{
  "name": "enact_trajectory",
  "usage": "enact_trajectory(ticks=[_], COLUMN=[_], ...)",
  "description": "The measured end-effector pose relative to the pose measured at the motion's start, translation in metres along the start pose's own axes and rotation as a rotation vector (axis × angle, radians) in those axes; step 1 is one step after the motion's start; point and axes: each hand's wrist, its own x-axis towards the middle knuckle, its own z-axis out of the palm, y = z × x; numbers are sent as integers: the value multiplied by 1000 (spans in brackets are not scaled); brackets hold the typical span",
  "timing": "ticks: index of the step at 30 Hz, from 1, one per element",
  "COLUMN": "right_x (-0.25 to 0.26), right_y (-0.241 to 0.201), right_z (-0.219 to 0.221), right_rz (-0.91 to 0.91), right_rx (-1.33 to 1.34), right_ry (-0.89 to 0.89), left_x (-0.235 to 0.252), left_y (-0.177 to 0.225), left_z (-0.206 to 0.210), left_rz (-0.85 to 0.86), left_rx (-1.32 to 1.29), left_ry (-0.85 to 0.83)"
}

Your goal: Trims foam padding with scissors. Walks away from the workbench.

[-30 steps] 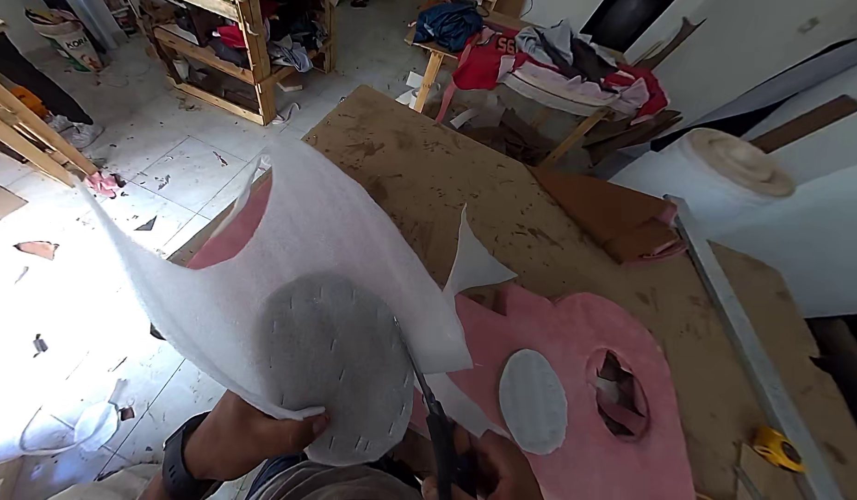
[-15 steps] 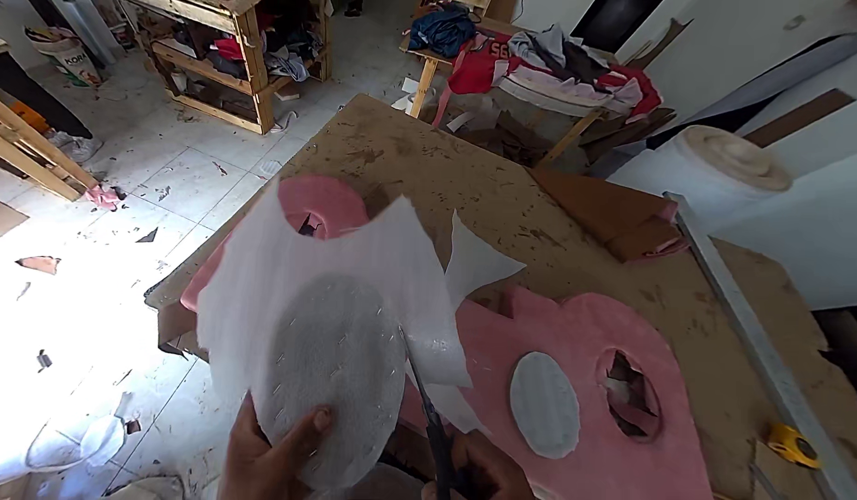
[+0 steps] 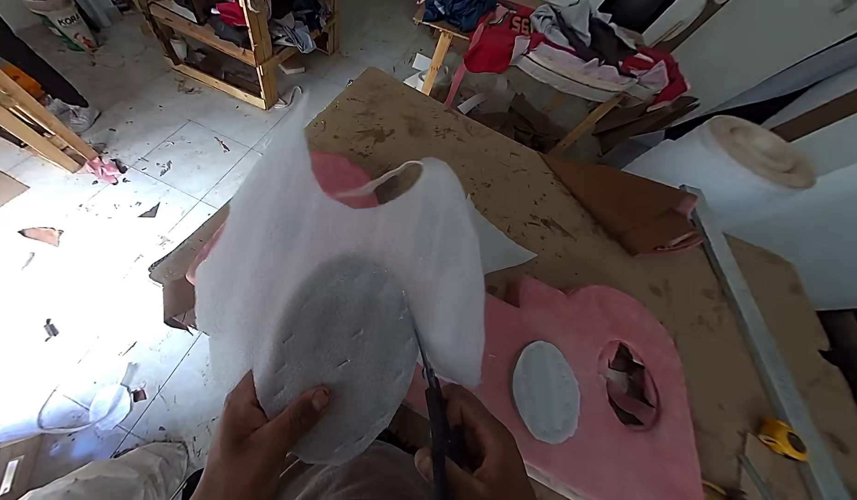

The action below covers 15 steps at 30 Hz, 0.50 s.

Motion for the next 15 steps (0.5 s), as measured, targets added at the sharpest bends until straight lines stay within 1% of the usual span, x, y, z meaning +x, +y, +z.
enact_trajectory(ticks=[3, 6, 9, 12, 15], right_x=[7, 7, 5, 5, 5], right_y=[-1, 0, -1, -4, -9], right_z=[-1, -11, -25, -36, -42], right_rz=[-18, -49, -48, -64, -77], right_rx=[-16, -35, -88, -164, -174], right_ry=[35, 13, -17, -39, -79], left_x=[-3, 3, 13, 26, 40], left_y=[-1, 2, 9, 18, 28], left_z=[2, -8, -23, -38, -51], left_rz=[-14, -14, -43, -57, -58], left_rx=[1, 9, 81, 163, 199], left_ry=[-17, -69, -195, -282, -368])
